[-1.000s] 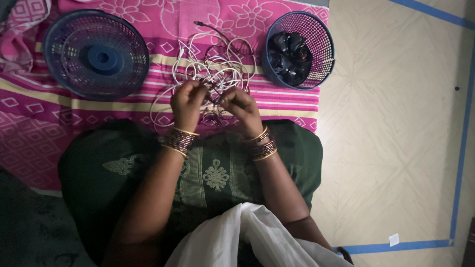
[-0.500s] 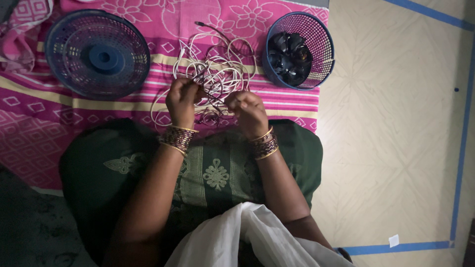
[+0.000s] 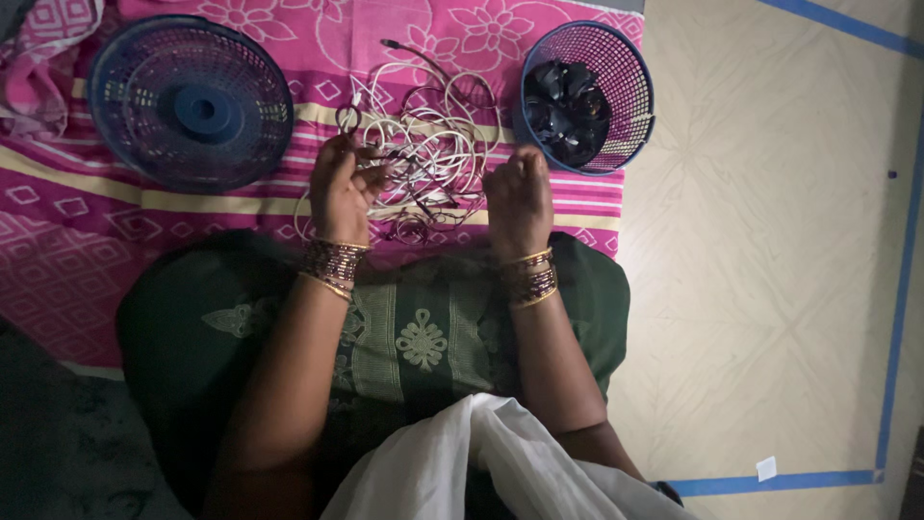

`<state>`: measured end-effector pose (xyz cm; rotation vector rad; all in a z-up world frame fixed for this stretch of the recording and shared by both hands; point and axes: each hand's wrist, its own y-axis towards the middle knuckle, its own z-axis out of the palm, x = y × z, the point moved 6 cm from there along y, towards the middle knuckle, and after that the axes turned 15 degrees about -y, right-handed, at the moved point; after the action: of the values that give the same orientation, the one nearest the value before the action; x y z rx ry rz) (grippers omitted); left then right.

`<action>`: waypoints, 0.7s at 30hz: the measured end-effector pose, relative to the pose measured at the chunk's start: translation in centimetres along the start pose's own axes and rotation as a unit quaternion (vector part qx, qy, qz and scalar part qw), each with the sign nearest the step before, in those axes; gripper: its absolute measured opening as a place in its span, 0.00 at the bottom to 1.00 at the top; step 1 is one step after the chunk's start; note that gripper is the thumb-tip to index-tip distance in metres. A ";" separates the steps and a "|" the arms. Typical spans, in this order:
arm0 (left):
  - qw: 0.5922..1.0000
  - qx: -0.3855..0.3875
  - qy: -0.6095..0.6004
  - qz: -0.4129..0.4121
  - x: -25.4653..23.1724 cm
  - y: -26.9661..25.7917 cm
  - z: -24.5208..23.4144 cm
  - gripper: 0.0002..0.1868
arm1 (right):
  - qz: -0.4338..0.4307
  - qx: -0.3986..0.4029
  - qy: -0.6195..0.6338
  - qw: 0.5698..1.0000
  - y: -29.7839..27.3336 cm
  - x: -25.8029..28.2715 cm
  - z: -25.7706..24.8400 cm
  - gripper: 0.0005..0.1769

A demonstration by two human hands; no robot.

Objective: The person sits on a mat and repeatedly picks up small black plastic components from a pile of white wires. They attach these components to the wires and place the finished items into a blue plastic basket. The process is repeated for multiple units.

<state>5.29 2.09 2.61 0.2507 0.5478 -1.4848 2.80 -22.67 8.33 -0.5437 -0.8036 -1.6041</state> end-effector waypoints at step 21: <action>0.961 0.238 0.140 -0.005 1.2 -2.2 6.0 0.14 | -0.049 0.078 -0.636 0.766 -1.0 -0.9 6.1 0.19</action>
<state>4.27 -2.08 7.54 0.8460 0.4058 -1.5866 1.45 -17.42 11.41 -1.5357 -1.9553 -1.0577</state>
